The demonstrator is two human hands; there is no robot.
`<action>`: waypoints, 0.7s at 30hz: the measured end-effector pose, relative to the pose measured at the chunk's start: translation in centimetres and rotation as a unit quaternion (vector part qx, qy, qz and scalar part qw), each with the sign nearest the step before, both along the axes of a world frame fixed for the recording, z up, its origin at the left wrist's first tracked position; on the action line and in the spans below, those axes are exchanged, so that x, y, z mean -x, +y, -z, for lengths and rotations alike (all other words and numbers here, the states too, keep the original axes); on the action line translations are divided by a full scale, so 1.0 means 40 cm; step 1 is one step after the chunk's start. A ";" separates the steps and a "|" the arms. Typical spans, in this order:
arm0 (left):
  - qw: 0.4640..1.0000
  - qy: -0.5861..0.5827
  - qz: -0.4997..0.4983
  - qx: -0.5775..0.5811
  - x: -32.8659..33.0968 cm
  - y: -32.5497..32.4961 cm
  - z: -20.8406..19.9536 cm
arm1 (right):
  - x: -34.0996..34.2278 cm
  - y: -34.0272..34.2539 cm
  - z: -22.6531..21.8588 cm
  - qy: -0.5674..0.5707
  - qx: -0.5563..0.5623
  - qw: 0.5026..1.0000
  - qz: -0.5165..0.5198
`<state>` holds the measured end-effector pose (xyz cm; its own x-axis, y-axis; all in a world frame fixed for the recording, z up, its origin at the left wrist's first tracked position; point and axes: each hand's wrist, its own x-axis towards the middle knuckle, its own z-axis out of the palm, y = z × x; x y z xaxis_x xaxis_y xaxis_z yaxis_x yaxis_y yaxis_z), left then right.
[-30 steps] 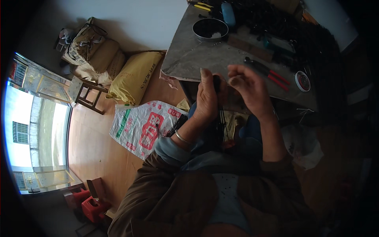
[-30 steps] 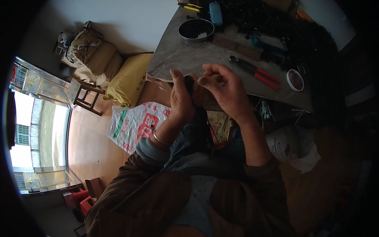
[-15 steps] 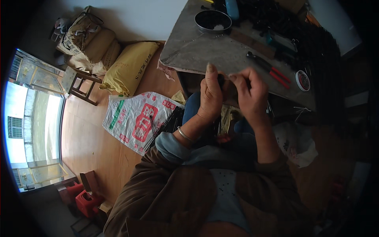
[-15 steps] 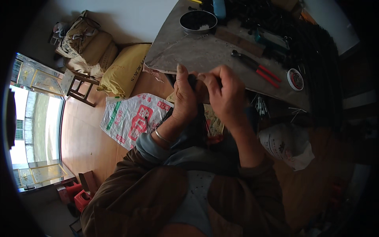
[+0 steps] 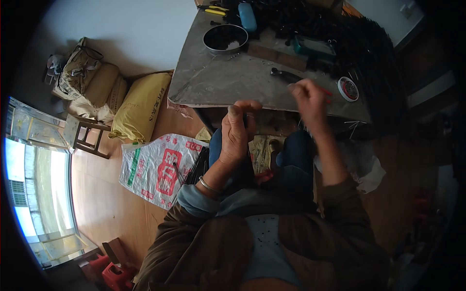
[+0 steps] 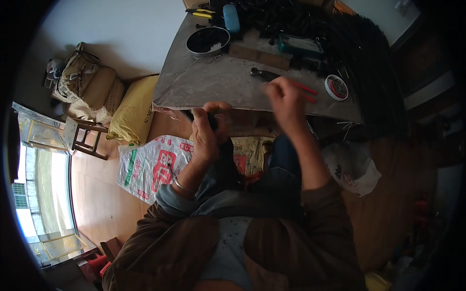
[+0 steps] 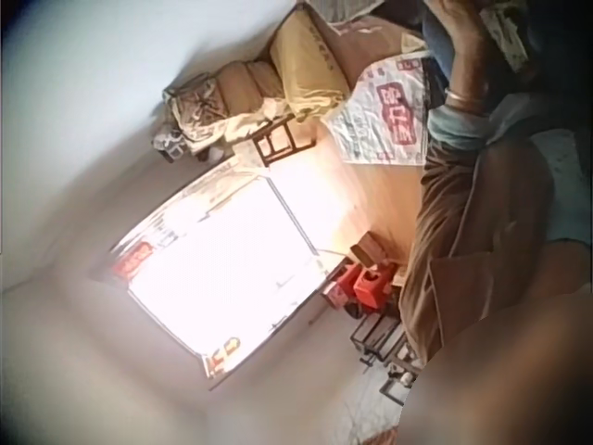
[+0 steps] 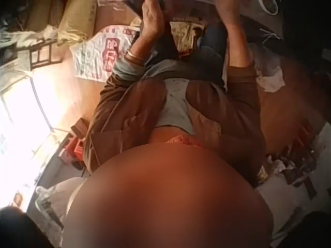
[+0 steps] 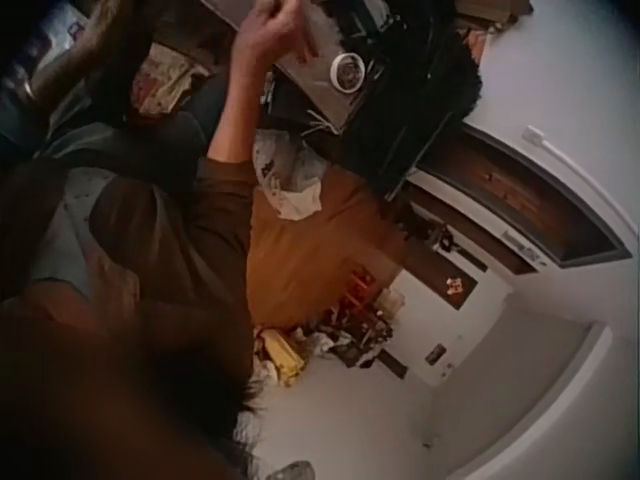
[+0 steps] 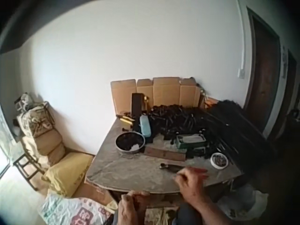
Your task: Assembling umbrella ribs and attaching them to the central hub.
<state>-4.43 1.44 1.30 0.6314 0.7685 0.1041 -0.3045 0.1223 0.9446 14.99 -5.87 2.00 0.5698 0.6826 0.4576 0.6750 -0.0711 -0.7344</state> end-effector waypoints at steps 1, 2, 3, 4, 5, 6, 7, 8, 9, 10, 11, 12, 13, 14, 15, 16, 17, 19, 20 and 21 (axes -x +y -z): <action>1.000 0.010 0.002 -0.003 -0.008 -0.003 -0.006 | -0.063 -0.008 0.001 -0.086 0.028 0.994 0.055; 1.000 0.022 0.002 -0.007 -0.013 -0.006 -0.011 | -0.111 -0.018 0.003 -0.152 0.054 0.985 0.058; 1.000 0.024 -0.004 -0.006 -0.013 -0.008 -0.015 | -0.144 -0.023 0.009 -0.216 0.078 0.972 0.055; 1.000 0.025 -0.003 -0.002 -0.012 -0.011 -0.018 | -0.160 -0.033 0.011 -0.223 0.138 0.965 0.026; 1.000 0.027 -0.004 0.002 -0.013 -0.013 -0.018 | -0.171 -0.031 0.018 -0.220 0.139 0.965 0.018; 0.999 0.031 -0.012 -0.003 -0.018 -0.012 -0.016 | -0.181 -0.023 0.027 -0.268 0.113 0.957 -0.009; 0.999 0.032 -0.018 -0.009 -0.025 -0.010 -0.015 | -0.186 -0.016 0.037 -0.313 0.087 0.945 -0.038; 0.999 0.034 -0.023 -0.015 -0.029 -0.009 -0.019 | -0.186 -0.010 0.037 -0.320 0.069 0.944 -0.040; 0.999 0.034 -0.014 -0.002 -0.026 -0.014 -0.026 | -0.200 -0.004 0.046 -0.317 0.082 0.944 -0.043; 0.999 0.037 -0.023 0.001 -0.026 -0.012 -0.027 | -0.209 0.006 0.050 -0.315 0.092 0.943 -0.048; 0.999 0.039 -0.026 -0.006 -0.028 -0.011 -0.026 | -0.214 0.008 0.053 -0.313 0.092 0.944 -0.041; 0.999 0.041 -0.027 -0.012 -0.031 -0.012 -0.024 | -0.221 0.001 0.053 -0.298 0.053 0.952 -0.037; 0.998 0.045 -0.031 0.005 -0.036 -0.012 -0.021 | -0.225 -0.005 0.053 -0.282 0.013 0.959 -0.032; 0.998 0.049 -0.041 0.006 -0.034 -0.010 -0.023 | -0.193 -0.015 0.034 -0.222 -0.003 0.975 -0.013; 0.998 0.055 -0.039 0.006 -0.035 -0.008 -0.029 | -0.159 -0.032 0.006 -0.092 0.028 0.995 -0.034; 0.998 0.058 -0.032 0.005 -0.033 -0.008 -0.032 | -0.119 -0.056 -0.027 0.036 0.060 0.996 -0.049; 0.998 0.054 -0.029 -0.004 -0.032 -0.005 -0.029 | -0.064 -0.068 -0.053 0.104 0.063 0.992 -0.039; 0.998 0.051 -0.028 0.008 -0.031 -0.004 -0.031 | -0.002 -0.101 -0.047 -0.045 0.057 0.995 -0.063; 0.998 0.047 -0.024 0.018 -0.037 -0.006 -0.033 | 0.013 -0.124 -0.046 -0.071 0.059 0.991 -0.099; 0.998 0.048 -0.020 0.020 -0.043 -0.009 -0.038 | 0.030 -0.137 -0.061 -0.092 0.064 0.986 -0.122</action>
<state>-2.69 1.10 2.83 0.6063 0.7951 0.0146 -0.2190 0.1493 0.9642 13.79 -11.35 4.44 0.2971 0.8477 0.4395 0.8048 0.0253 -0.5930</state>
